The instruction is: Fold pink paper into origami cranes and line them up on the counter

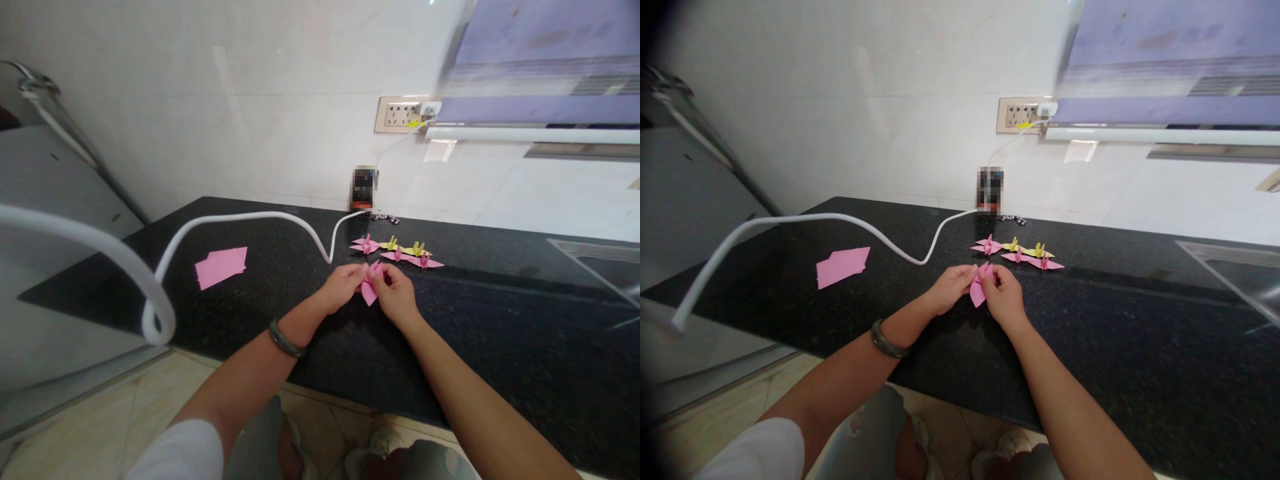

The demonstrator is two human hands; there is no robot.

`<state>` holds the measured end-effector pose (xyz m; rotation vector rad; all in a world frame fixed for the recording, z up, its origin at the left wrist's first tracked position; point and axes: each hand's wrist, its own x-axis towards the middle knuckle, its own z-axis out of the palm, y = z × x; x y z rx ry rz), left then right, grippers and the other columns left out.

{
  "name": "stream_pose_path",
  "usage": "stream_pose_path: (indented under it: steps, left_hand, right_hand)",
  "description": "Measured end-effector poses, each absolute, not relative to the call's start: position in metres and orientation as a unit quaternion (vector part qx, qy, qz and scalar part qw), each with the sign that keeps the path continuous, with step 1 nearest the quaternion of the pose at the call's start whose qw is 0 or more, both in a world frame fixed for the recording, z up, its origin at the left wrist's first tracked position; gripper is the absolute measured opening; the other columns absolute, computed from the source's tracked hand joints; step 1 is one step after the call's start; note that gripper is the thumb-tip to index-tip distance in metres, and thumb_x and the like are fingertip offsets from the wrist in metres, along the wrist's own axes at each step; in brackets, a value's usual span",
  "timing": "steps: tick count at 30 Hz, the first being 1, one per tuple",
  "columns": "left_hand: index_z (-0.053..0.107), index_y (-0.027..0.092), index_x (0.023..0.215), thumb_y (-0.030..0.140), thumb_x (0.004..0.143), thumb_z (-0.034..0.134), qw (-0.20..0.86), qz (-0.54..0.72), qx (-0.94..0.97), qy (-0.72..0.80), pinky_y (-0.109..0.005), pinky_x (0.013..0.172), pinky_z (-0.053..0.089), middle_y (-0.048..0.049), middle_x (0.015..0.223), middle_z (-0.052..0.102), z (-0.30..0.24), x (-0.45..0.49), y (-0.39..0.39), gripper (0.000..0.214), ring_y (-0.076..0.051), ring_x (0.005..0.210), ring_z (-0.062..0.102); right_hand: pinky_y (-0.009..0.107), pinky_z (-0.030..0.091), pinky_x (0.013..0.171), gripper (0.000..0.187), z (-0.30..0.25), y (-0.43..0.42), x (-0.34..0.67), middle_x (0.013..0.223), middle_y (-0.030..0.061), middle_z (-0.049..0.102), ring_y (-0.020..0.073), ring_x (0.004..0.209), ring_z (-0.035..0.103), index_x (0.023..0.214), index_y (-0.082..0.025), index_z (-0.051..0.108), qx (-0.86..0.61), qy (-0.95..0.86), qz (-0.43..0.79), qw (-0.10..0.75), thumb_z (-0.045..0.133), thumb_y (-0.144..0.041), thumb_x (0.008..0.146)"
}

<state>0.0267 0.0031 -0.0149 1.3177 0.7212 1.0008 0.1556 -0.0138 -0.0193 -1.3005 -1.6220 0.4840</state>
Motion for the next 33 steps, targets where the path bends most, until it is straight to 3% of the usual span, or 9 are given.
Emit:
stream_pose_path:
  steps: [5,10,16,33]
  left_hand:
    - [0.058,0.008,0.088,0.039,0.07,0.05,0.557,0.438,0.619,0.337,-0.02,0.057,0.037,-0.0025,0.068,0.055,-0.015,0.025,0.003,0.037,-0.007,0.057,0.045]
    - [0.058,0.008,0.088,0.036,0.07,0.051,0.545,0.444,0.633,0.325,-0.025,0.07,0.039,-0.0071,0.084,0.059,-0.018,0.025,0.004,0.034,-0.012,0.073,0.052]
    - [0.057,0.008,0.09,0.035,0.071,0.05,0.54,0.436,0.638,0.333,-0.025,0.072,0.04,-0.0078,0.086,0.06,-0.02,0.025,0.005,0.033,-0.014,0.076,0.053]
    - [0.055,0.011,0.1,0.035,0.076,0.041,0.427,0.378,0.704,0.423,-0.022,0.065,0.039,-0.006,0.089,0.059,-0.033,0.034,0.014,0.037,-0.012,0.074,0.05]
  right_hand:
    - [0.021,0.034,0.049,0.023,-0.019,-0.013,0.154,0.061,-0.0008,0.05,0.0107,0.054,0.042,0.078,-0.015,0.057,-0.533,-0.658,0.2,0.493,0.044,-0.034,0.073]
    - [0.022,0.036,0.05,0.023,-0.018,-0.012,0.153,0.064,0.0003,0.054,0.0106,0.053,0.043,0.081,-0.015,0.058,-0.529,-0.65,0.228,0.497,0.046,-0.033,0.071]
    - [0.023,0.039,0.053,0.023,-0.021,-0.012,0.154,0.069,0.0019,0.057,0.0119,0.056,0.048,0.085,-0.015,0.057,-0.513,-0.642,0.267,0.503,0.046,-0.031,0.071]
    - [0.027,0.04,0.052,0.033,-0.027,-0.005,0.162,0.068,0.0035,0.061,0.0157,0.055,0.052,0.087,-0.016,0.059,-0.605,-0.647,0.223,0.406,0.055,-0.035,0.061]
